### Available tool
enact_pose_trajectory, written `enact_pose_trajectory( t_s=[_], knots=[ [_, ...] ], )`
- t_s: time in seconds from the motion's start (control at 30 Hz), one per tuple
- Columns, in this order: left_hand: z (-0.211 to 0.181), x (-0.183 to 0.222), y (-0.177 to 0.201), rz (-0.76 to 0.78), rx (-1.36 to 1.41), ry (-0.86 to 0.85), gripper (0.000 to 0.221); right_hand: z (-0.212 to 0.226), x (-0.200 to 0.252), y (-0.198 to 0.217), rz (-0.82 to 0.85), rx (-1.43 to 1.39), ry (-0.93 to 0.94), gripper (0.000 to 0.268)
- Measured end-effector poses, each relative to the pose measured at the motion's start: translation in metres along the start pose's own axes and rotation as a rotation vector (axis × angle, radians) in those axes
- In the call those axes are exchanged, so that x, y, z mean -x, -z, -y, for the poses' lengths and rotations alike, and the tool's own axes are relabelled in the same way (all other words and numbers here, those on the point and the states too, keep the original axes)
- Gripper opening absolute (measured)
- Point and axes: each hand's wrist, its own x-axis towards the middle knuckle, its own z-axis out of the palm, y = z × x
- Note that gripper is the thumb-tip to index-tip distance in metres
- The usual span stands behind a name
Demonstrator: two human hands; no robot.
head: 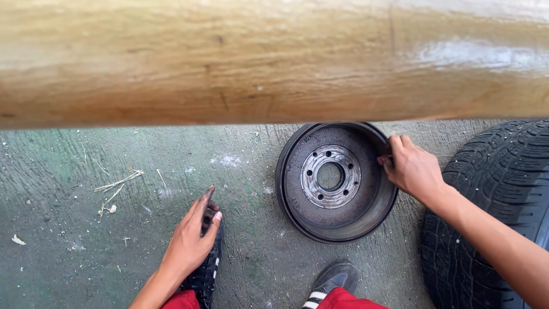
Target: Cleaning and sanding the interior surface of a car brake drum.
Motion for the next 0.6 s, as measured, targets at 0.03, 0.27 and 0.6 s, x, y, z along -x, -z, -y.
enact_pose_trajectory(
  t_s=[0.03,0.27,0.6],
  knots=[
    [-0.001,-0.001,-0.001,0.001,0.001,0.001,0.063,0.002,0.000,-0.001,0.002,0.001,0.000,0.037],
    [-0.007,-0.008,-0.004,0.049,-0.034,-0.015,0.062,0.018,-0.001,0.007,-0.093,0.228,0.115,0.081],
    [-0.012,-0.011,-0.006,0.053,-0.064,-0.037,0.059,-0.029,-0.025,-0.062,0.138,0.337,-0.005,0.046]
  ],
)
